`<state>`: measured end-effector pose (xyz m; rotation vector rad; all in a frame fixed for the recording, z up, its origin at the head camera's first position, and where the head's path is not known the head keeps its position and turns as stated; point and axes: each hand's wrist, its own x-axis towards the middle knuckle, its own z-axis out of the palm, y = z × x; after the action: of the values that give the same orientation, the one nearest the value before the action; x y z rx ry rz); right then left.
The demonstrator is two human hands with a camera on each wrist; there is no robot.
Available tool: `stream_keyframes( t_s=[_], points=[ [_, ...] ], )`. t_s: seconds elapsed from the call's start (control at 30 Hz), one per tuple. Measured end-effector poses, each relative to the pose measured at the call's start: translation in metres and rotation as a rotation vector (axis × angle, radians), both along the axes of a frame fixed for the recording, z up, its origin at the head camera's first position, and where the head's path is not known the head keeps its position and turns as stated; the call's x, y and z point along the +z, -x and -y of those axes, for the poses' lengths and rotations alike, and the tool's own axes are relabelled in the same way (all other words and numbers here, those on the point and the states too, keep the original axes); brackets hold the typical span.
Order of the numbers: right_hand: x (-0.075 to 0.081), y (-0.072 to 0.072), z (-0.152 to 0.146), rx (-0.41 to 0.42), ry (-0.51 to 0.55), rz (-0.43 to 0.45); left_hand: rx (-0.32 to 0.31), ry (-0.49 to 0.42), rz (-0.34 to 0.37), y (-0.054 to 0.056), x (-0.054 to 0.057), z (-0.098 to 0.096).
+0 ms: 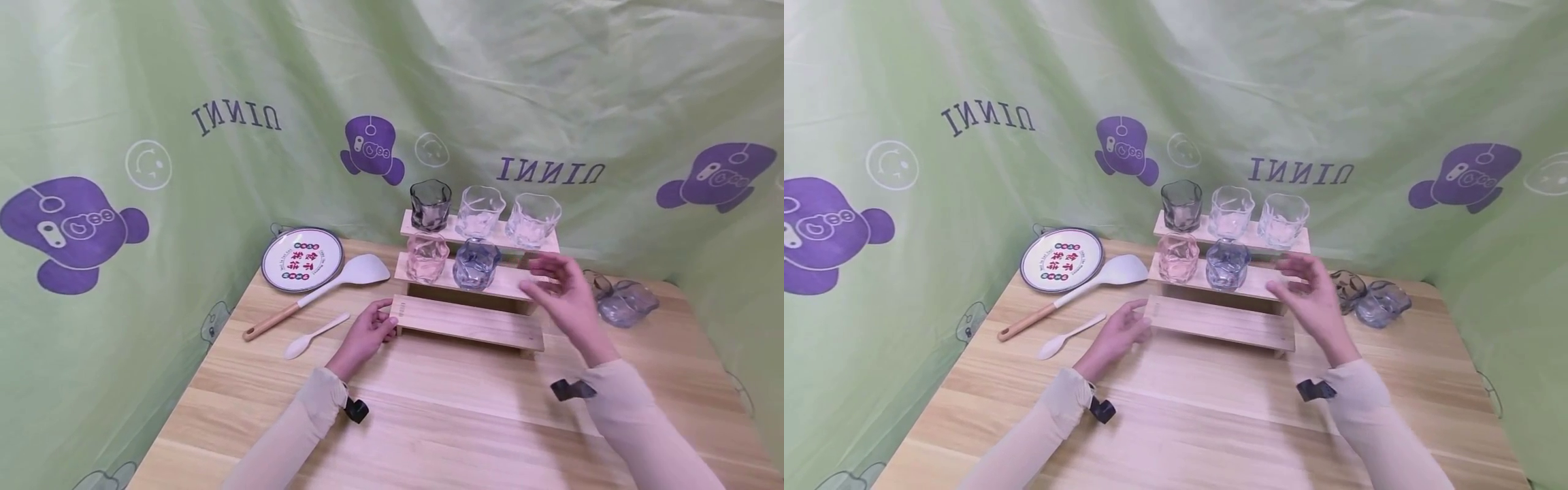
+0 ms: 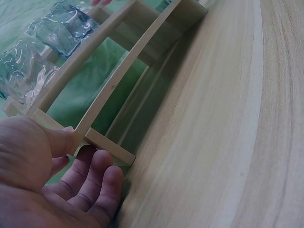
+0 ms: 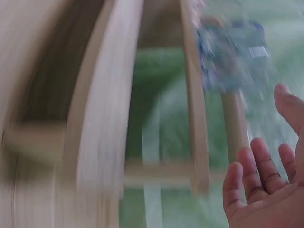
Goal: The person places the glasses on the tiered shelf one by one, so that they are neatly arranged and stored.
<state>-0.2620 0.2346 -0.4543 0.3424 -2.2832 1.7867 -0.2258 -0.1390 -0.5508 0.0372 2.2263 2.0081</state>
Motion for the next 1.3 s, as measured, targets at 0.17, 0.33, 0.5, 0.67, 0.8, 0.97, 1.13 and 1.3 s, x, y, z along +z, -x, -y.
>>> stream_keyframes(
  t_s=[0.17,0.33,0.5,0.67,0.8,0.97,1.13,1.3],
  points=[
    [0.001,-0.006,-0.061,-0.132,-0.045,0.020,0.007,0.002,-0.002,-0.001,0.003,0.001],
    [-0.010,-0.010,-0.123,-0.291,-0.292,0.145,0.019,0.017,0.015,-0.002,0.005,0.002],
    [-0.026,-0.011,-0.160,-0.270,-0.371,0.286,0.011,0.016,0.021,-0.001,0.005,0.002],
    [-0.036,-0.008,-0.172,-0.228,-0.415,0.329,0.001,0.008,0.029,-0.002,0.002,0.001],
    [-0.042,-0.010,-0.176,-0.224,-0.386,0.335,0.002,0.003,0.027,-0.003,0.001,-0.001],
    [-0.037,-0.025,-0.178,-0.230,-0.430,0.349,0.004,-0.001,0.014,-0.004,0.003,-0.003],
    [-0.026,-0.033,-0.174,-0.173,-0.533,0.334,0.008,-0.008,0.014,-0.003,0.005,-0.003],
    [-0.027,-0.040,-0.173,-0.043,-0.531,0.346,0.007,0.002,0.018,-0.003,0.004,-0.002]
  ],
)
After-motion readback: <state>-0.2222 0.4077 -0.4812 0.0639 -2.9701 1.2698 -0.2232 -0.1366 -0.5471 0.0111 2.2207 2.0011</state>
